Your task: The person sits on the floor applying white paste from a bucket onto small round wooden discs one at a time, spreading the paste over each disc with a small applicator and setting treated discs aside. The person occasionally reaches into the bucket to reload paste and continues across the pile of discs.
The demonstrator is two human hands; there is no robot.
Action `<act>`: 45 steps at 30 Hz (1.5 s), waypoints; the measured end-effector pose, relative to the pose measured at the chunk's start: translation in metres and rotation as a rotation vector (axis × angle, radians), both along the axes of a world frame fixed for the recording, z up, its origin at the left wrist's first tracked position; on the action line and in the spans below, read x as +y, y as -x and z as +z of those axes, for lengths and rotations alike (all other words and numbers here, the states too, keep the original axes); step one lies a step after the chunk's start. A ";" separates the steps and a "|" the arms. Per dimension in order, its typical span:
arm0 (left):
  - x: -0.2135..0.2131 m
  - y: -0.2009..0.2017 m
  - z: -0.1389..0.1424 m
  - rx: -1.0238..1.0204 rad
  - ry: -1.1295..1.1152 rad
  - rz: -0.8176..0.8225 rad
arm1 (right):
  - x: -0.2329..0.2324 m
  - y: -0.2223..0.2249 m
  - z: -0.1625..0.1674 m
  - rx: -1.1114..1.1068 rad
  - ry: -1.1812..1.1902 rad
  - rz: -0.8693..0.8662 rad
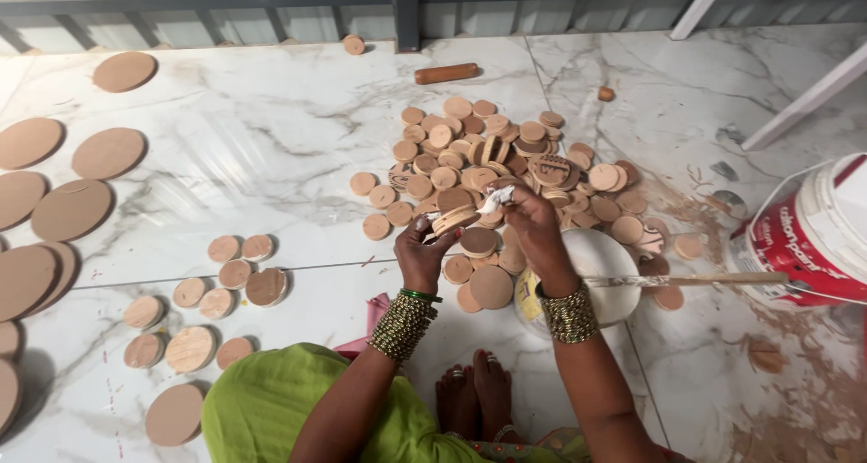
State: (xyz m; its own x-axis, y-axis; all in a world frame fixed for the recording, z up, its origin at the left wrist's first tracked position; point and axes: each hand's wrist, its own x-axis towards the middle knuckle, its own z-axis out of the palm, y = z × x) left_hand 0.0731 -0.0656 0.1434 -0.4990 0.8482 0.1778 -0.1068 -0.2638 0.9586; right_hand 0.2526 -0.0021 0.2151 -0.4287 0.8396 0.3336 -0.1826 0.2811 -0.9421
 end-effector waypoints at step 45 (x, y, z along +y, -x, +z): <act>-0.003 0.007 -0.001 0.117 -0.014 0.134 | -0.039 0.048 -0.040 0.136 0.045 -0.165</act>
